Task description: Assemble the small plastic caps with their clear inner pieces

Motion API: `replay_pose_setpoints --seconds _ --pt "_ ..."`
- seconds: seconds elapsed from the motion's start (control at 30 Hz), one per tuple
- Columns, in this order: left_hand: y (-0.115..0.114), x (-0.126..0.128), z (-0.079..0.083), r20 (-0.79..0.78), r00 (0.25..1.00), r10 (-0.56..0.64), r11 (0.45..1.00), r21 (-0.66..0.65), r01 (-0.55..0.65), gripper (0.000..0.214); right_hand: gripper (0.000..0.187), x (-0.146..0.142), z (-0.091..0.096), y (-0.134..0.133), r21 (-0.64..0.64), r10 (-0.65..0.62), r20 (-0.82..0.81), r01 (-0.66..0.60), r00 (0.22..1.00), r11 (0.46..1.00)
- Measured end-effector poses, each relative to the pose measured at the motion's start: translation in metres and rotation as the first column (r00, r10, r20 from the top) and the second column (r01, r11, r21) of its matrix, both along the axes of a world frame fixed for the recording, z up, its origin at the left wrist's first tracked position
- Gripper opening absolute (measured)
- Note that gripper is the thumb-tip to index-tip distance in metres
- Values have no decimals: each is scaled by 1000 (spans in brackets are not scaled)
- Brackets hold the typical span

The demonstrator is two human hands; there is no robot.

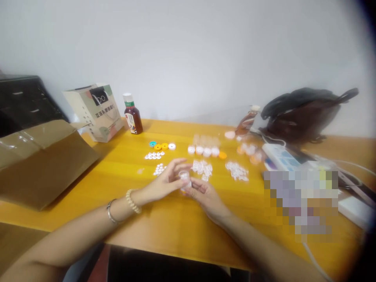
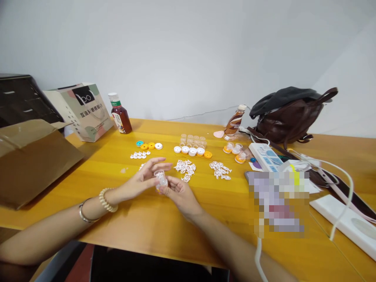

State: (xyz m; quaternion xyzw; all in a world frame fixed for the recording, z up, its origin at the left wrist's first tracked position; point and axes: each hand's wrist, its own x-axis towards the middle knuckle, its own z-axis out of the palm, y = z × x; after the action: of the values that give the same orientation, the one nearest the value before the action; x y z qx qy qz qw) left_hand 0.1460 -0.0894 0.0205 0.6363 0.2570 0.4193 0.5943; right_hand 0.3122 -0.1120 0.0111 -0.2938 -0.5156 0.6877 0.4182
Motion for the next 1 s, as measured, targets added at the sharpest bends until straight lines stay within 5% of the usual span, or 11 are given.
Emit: replay_pose_setpoints --seconds 0.13,0.3,0.57,0.7,1.0 --pt "3 1 1 -174 967 187 979 119 -168 22 23 1 0 1 20 -28 -4 28 1000 999" --pt "-4 1 10 -199 969 145 965 244 -95 22 21 4 -3 -3 31 3 -19 -2 1000 1000" --pt "4 -5 9 -95 995 -42 997 64 48 29 30 2 0 -5 -48 -30 -74 26 997 999" --pt "11 -9 9 -106 987 -123 987 90 133 33 44 1 0 -3 -96 -63 -128 51 990 994" --pt "5 -7 8 -134 991 -10 994 103 24 32 40 4 -4 -1 -124 -69 -186 46 980 991"
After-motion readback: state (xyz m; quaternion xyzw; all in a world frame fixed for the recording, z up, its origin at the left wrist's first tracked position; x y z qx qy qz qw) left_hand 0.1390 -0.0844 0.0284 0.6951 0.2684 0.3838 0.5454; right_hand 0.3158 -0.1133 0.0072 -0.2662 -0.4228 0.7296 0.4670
